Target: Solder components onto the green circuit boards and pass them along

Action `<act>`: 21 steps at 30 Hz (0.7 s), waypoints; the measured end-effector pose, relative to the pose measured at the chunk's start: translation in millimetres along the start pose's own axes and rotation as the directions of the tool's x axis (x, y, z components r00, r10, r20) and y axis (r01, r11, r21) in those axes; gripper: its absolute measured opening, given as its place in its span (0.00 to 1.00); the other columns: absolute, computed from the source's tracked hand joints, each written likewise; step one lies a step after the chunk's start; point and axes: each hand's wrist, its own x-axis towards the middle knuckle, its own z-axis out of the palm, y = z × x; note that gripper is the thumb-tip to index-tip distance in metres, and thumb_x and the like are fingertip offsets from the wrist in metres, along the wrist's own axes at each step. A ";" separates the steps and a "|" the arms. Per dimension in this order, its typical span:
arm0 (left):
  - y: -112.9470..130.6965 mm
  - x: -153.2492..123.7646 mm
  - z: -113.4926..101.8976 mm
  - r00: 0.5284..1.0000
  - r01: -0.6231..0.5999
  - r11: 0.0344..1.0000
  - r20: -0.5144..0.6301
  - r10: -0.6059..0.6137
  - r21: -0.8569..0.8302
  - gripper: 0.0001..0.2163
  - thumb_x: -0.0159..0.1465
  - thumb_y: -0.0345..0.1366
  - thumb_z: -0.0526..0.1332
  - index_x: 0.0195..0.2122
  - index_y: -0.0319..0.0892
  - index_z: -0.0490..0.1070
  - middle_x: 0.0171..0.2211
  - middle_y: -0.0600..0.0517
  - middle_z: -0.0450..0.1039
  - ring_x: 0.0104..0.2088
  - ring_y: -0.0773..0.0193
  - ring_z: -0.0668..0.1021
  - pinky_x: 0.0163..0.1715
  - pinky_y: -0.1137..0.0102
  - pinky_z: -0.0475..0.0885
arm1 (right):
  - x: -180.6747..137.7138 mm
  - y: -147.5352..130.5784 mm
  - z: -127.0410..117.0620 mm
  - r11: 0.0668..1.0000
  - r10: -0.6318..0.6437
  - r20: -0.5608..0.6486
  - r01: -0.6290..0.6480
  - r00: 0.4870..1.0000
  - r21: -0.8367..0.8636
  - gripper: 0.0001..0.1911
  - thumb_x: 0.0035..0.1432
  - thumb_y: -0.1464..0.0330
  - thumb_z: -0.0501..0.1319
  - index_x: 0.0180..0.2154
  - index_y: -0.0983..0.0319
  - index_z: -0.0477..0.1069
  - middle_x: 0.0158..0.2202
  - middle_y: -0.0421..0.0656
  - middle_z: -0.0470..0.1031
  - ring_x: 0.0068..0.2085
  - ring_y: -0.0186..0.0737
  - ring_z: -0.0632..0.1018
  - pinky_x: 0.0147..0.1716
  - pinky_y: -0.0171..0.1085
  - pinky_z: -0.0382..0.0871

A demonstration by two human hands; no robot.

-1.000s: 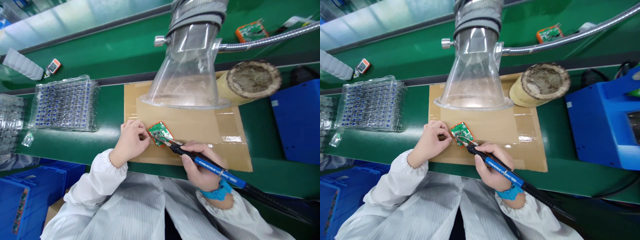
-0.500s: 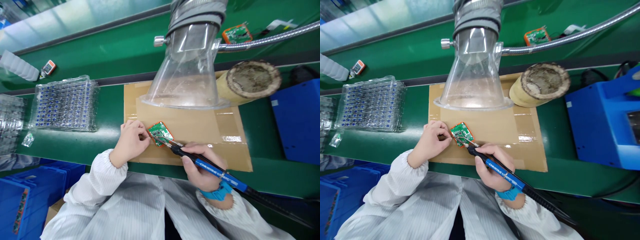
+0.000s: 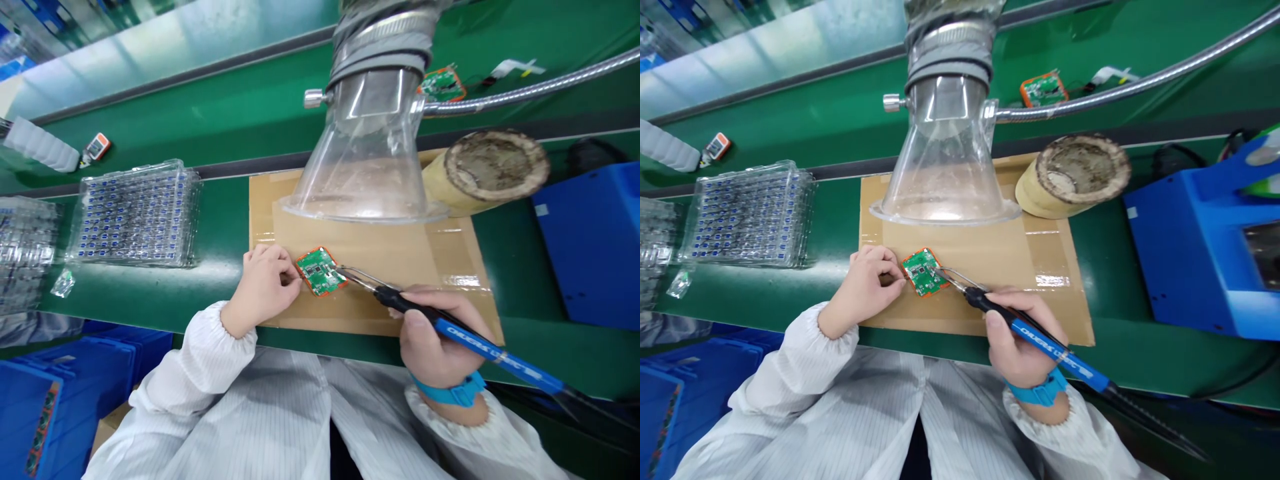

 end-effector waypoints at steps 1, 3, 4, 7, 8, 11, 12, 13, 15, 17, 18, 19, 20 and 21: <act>-1.0 -1.4 -0.6 0.999 -0.047 0.999 0.010 0.047 0.028 0.04 0.60 0.31 0.66 0.28 0.43 0.75 0.41 0.50 0.75 0.49 0.54 0.72 0.50 0.55 0.62 | 2.1 0.2 -2.5 1.000 -0.008 -0.033 0.008 0.999 -0.005 0.06 0.59 0.62 0.67 0.37 0.57 0.77 0.31 0.45 0.77 0.32 0.47 0.80 0.31 0.44 0.74; -3.8 -3.1 -4.5 0.988 -0.154 0.986 0.039 0.152 0.064 0.02 0.61 0.31 0.64 0.31 0.43 0.74 0.44 0.48 0.74 0.50 0.54 0.72 0.51 0.56 0.64 | 6.5 1.5 -8.7 1.000 -0.026 -0.084 0.024 0.996 -0.020 0.05 0.58 0.63 0.68 0.36 0.57 0.78 0.31 0.46 0.77 0.29 0.46 0.79 0.29 0.45 0.72; -5.7 -2.6 -8.1 0.980 -0.194 0.979 0.061 0.191 0.056 0.03 0.62 0.31 0.62 0.31 0.43 0.73 0.45 0.48 0.74 0.50 0.54 0.72 0.51 0.56 0.65 | 8.5 2.7 -12.0 0.999 -0.026 -0.104 0.024 0.994 -0.021 0.04 0.58 0.64 0.68 0.35 0.56 0.79 0.31 0.46 0.77 0.28 0.45 0.78 0.28 0.45 0.71; -14.5 7.4 -26.3 0.968 -0.141 0.980 0.187 0.166 -0.141 0.04 0.64 0.32 0.59 0.31 0.43 0.71 0.39 0.49 0.76 0.43 0.58 0.76 0.47 0.60 0.70 | 11.7 8.4 -20.5 1.000 0.015 -0.132 -0.016 0.991 -0.006 0.03 0.58 0.64 0.68 0.35 0.56 0.79 0.32 0.46 0.76 0.27 0.43 0.77 0.26 0.45 0.70; -18.6 13.9 -34.6 0.959 -0.061 0.965 0.254 0.128 -0.253 0.05 0.64 0.35 0.59 0.31 0.44 0.70 0.36 0.50 0.77 0.39 0.59 0.77 0.44 0.62 0.72 | 11.8 10.8 -22.5 1.000 0.022 -0.130 -0.023 0.991 -0.010 0.04 0.58 0.64 0.68 0.35 0.56 0.79 0.32 0.46 0.77 0.27 0.44 0.77 0.27 0.45 0.70; -34.0 42.2 -63.2 0.914 0.219 0.819 0.405 0.018 -0.530 0.08 0.61 0.41 0.62 0.29 0.43 0.69 0.30 0.49 0.78 0.31 0.61 0.78 0.34 0.65 0.72 | 10.3 17.3 -26.0 0.999 -0.009 -0.109 0.003 0.994 -0.050 0.05 0.58 0.63 0.68 0.36 0.56 0.78 0.33 0.45 0.78 0.30 0.46 0.79 0.30 0.46 0.73; -39.8 54.2 -73.4 0.917 0.271 0.769 0.397 -0.024 -0.579 0.08 0.59 0.41 0.64 0.28 0.43 0.69 0.30 0.48 0.78 0.31 0.61 0.78 0.33 0.66 0.72 | 9.8 18.5 -26.4 0.998 -0.025 -0.106 0.019 0.994 -0.062 0.05 0.58 0.63 0.68 0.36 0.57 0.78 0.34 0.45 0.78 0.32 0.46 0.80 0.31 0.45 0.74; -45.8 67.3 -83.7 0.932 0.294 0.733 0.354 -0.078 -0.613 0.08 0.57 0.40 0.65 0.27 0.42 0.69 0.29 0.48 0.78 0.30 0.61 0.77 0.32 0.66 0.71 | 9.5 19.1 -26.6 0.997 -0.038 -0.104 0.030 0.994 -0.071 0.06 0.59 0.63 0.67 0.36 0.57 0.78 0.34 0.44 0.79 0.33 0.46 0.81 0.32 0.45 0.74; -58.1 96.0 -104.0 0.962 0.274 0.706 0.174 -0.212 -0.653 0.07 0.55 0.37 0.64 0.27 0.41 0.68 0.30 0.47 0.76 0.31 0.60 0.77 0.32 0.67 0.70 | 9.8 18.3 -26.3 0.996 -0.050 -0.098 0.042 0.994 -0.076 0.05 0.59 0.64 0.67 0.36 0.58 0.78 0.35 0.43 0.79 0.35 0.45 0.82 0.32 0.42 0.75; -69.0 126.0 -122.1 0.933 0.211 0.753 -0.102 -0.346 -0.623 0.05 0.56 0.35 0.62 0.29 0.41 0.67 0.33 0.46 0.76 0.35 0.58 0.78 0.35 0.65 0.71 | 11.2 15.4 -25.8 0.995 -0.068 -0.097 0.060 0.993 -0.084 0.04 0.60 0.65 0.66 0.36 0.58 0.78 0.34 0.43 0.80 0.34 0.43 0.82 0.32 0.40 0.76; -72.9 140.5 -129.3 0.886 0.199 0.807 -0.250 -0.390 -0.556 0.04 0.57 0.35 0.61 0.31 0.41 0.67 0.36 0.45 0.77 0.38 0.56 0.78 0.38 0.63 0.72 | 12.0 13.7 -25.5 0.994 -0.080 -0.094 0.072 0.992 -0.087 0.04 0.60 0.65 0.66 0.37 0.57 0.78 0.34 0.43 0.80 0.34 0.43 0.82 0.32 0.39 0.76; -75.1 154.2 -134.5 0.831 0.213 0.867 -0.384 -0.403 -0.450 0.05 0.58 0.35 0.61 0.33 0.42 0.67 0.39 0.44 0.77 0.42 0.54 0.78 0.43 0.61 0.73 | 12.7 12.0 -25.2 0.992 -0.093 -0.088 0.086 0.992 -0.088 0.03 0.60 0.66 0.66 0.37 0.57 0.78 0.34 0.43 0.80 0.34 0.43 0.81 0.32 0.39 0.77; -75.0 166.8 -137.4 0.789 0.245 0.916 -0.483 -0.379 -0.319 0.05 0.59 0.35 0.62 0.35 0.42 0.67 0.42 0.43 0.77 0.47 0.51 0.77 0.48 0.58 0.72 | 13.3 10.5 -25.0 0.991 -0.107 -0.081 0.100 0.991 -0.088 0.03 0.60 0.66 0.65 0.37 0.57 0.78 0.34 0.43 0.80 0.34 0.43 0.82 0.32 0.38 0.77; -72.2 178.1 -137.6 0.781 0.272 0.945 -0.532 -0.327 -0.181 0.06 0.59 0.34 0.63 0.35 0.42 0.68 0.45 0.41 0.76 0.50 0.49 0.76 0.52 0.56 0.70 | 13.8 9.1 -24.7 0.989 -0.120 -0.070 0.114 0.990 -0.090 0.03 0.60 0.67 0.65 0.38 0.57 0.77 0.33 0.42 0.80 0.34 0.43 0.82 0.32 0.38 0.78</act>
